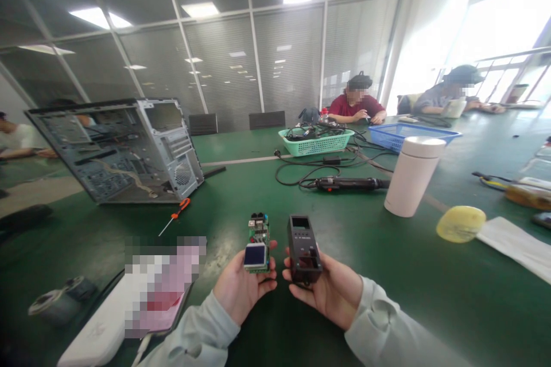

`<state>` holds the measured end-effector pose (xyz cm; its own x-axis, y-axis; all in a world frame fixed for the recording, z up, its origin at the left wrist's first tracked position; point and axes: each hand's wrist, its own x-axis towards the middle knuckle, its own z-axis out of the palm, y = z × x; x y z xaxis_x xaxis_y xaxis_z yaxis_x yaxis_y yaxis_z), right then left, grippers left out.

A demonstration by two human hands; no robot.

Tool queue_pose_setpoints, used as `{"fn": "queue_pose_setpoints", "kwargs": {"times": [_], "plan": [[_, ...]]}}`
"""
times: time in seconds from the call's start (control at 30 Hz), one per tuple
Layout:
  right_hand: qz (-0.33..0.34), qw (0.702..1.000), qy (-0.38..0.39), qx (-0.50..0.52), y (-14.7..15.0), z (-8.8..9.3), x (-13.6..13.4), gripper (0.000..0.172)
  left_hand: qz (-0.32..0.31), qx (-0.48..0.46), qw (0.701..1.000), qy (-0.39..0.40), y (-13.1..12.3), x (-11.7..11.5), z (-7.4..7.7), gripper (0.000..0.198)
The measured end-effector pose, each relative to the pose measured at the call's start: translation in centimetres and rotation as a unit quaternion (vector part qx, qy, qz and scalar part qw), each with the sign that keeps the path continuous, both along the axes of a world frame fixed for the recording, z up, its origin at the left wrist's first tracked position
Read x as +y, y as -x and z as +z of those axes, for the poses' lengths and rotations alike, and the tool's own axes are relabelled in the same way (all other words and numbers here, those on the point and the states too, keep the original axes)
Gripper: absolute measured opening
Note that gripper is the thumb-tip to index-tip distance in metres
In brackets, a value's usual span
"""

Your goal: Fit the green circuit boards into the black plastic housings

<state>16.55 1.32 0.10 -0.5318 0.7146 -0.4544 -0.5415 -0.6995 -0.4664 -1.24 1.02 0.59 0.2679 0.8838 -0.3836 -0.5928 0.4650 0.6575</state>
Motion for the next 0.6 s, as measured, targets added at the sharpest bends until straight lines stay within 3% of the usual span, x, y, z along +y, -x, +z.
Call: {"fn": "queue_pose_setpoints", "kwargs": {"times": [0.1, 0.2, 0.33, 0.4, 0.47, 0.6], "plan": [[-0.008, 0.999, -0.041, -0.031, -0.1, -0.5, 0.0, 0.045, -0.002, -0.004, 1.0, 0.002, 0.0, 0.0, -0.1, 0.038], [0.01, 0.987, -0.131, -0.09, -0.2, -1.0, -0.1, 0.054, -0.006, -0.009, 1.0, 0.0, 0.1, 0.1, -0.2, 0.037], [-0.033, 0.936, -0.275, -0.217, -0.9, -0.3, 0.4, 0.073, -0.014, -0.021, 1.0, -0.01, 0.2, 0.2, -0.5, 0.037], [-0.084, 0.868, -0.359, -0.331, -1.9, 0.4, 0.9, 0.079, -0.013, -0.023, 1.0, -0.009, 0.3, 0.2, -0.5, 0.038], [-0.126, 0.777, -0.436, -0.436, -3.8, 0.8, 1.2, 0.078, -0.01, -0.022, 1.0, -0.007, 0.3, 0.1, -0.4, 0.038], [-0.126, 0.596, -0.551, -0.569, -10.5, -0.3, 0.8, 0.058, -0.005, -0.02, 1.0, 0.001, 0.3, 0.1, -0.5, 0.04]]}}
